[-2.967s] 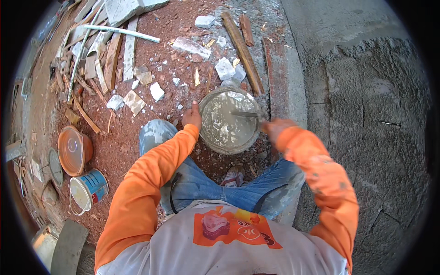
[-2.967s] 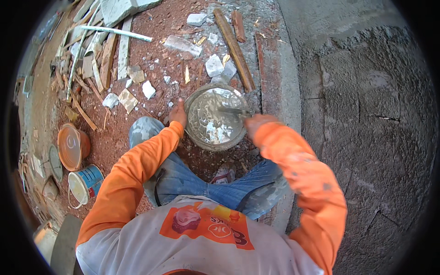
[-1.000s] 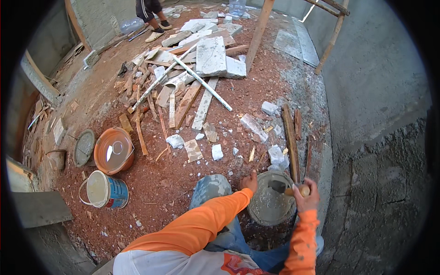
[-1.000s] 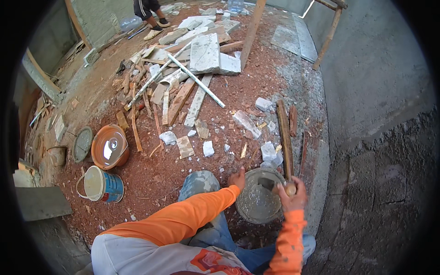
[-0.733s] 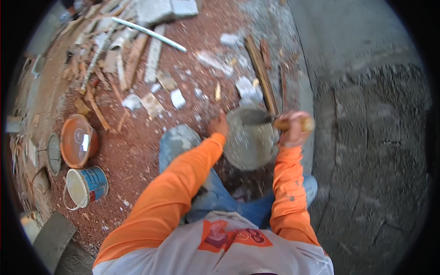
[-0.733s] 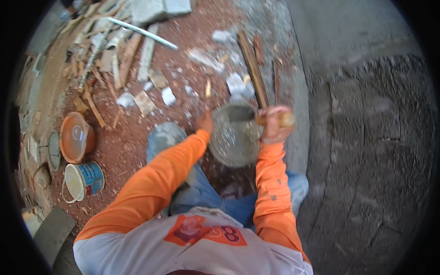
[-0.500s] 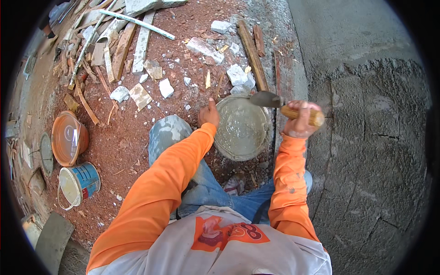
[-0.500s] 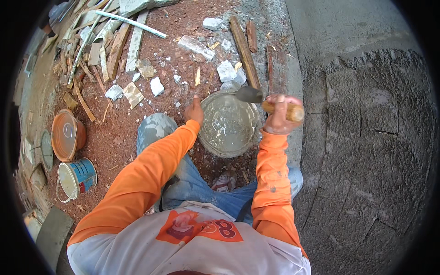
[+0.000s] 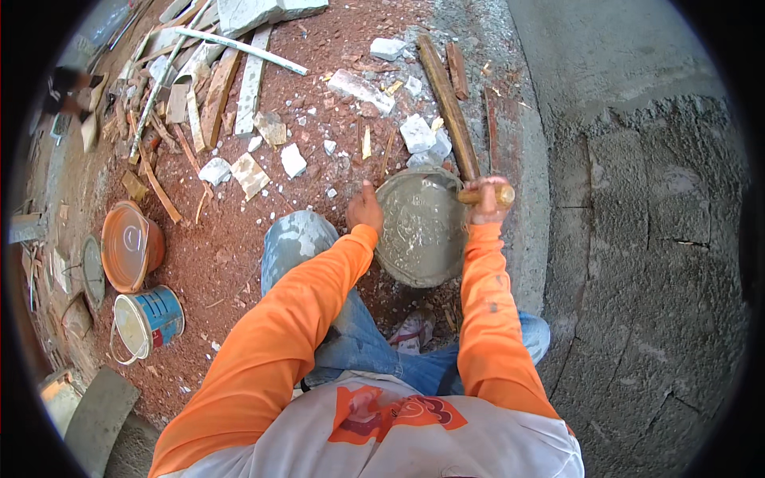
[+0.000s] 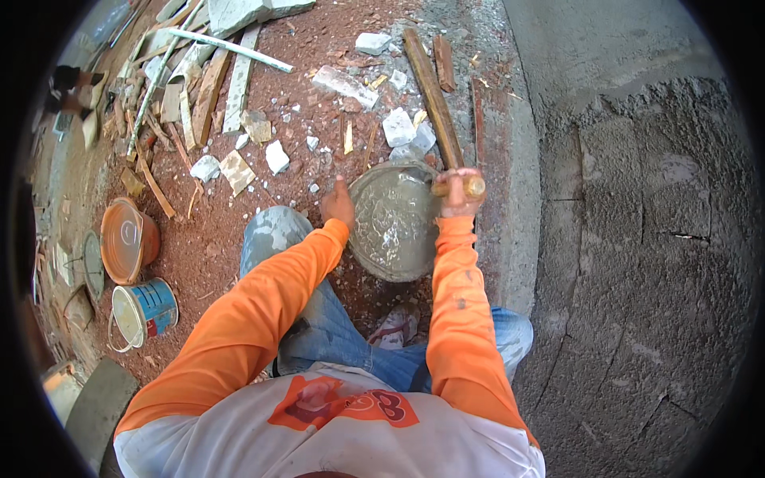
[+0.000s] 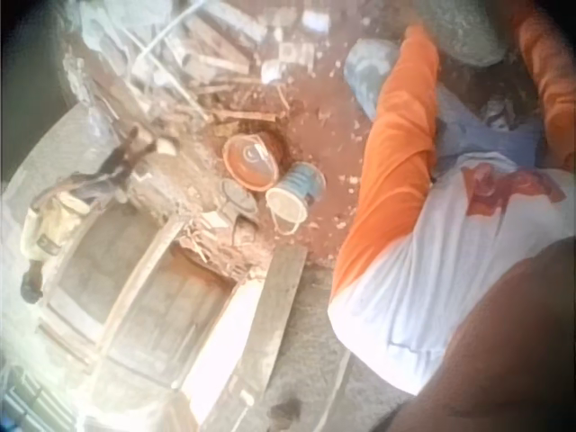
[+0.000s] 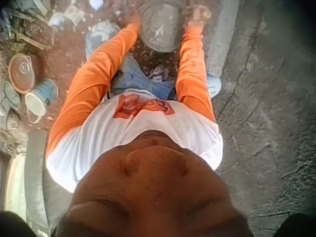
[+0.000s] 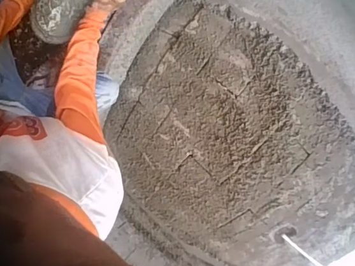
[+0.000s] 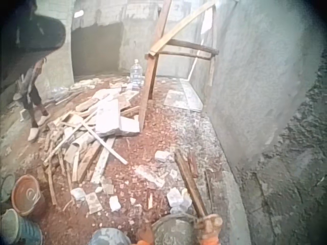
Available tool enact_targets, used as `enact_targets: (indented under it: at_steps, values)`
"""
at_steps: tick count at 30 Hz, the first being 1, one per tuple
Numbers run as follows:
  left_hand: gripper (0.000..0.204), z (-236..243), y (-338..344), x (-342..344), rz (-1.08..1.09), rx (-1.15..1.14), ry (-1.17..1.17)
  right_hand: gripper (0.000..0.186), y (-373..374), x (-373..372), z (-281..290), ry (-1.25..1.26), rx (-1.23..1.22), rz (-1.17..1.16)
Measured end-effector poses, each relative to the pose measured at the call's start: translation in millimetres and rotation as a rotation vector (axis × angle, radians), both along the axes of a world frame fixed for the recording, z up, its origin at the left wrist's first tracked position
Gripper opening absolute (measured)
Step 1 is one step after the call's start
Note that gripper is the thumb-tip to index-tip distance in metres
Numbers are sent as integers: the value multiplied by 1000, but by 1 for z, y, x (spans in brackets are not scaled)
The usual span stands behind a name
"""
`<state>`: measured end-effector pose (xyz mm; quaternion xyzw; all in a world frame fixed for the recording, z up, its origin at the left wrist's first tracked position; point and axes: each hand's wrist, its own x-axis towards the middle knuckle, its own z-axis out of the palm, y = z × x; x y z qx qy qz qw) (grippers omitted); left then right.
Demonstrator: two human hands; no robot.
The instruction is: Mixing mortar in a bucket and applying plaster to a wall using a trowel.
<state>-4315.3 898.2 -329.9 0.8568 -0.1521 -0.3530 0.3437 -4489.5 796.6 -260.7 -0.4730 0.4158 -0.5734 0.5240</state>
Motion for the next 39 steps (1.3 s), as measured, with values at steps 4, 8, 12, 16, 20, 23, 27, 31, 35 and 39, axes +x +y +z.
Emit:
enact_targets:
  at_steps: [4,8,12,16,20,23,27,31,35,39]
  values:
    - [61,4,-5,-7,30,-25,-43,9,25,-12,-37,-167,-197,-96]
    - [60,5,-1,-7,62,9,-7,9,15,6,2,385,-223,-63]
    - [61,13,-4,-3,74,-36,-20,7,47,2,-17,-84,-158,-47]
    - [62,10,-7,-3,53,-8,48,12,16,-3,-19,378,-48,-47]
    - [63,2,-5,-3,78,-48,4,11,67,6,-11,-133,-131,-72]
    - [63,13,-10,-5,87,-12,54,10,44,7,-19,113,38,-55]
    - [60,9,-1,1,79,-82,51,9,68,4,13,89,-28,-64]
    - [59,8,-15,-9,83,-34,25,12,61,-10,-37,222,-78,-98]
    - [59,7,-12,5,112,9,136,12,71,7,14,261,35,28]
    - [60,5,-7,-5,86,-64,43,11,87,-1,0,332,-236,22]
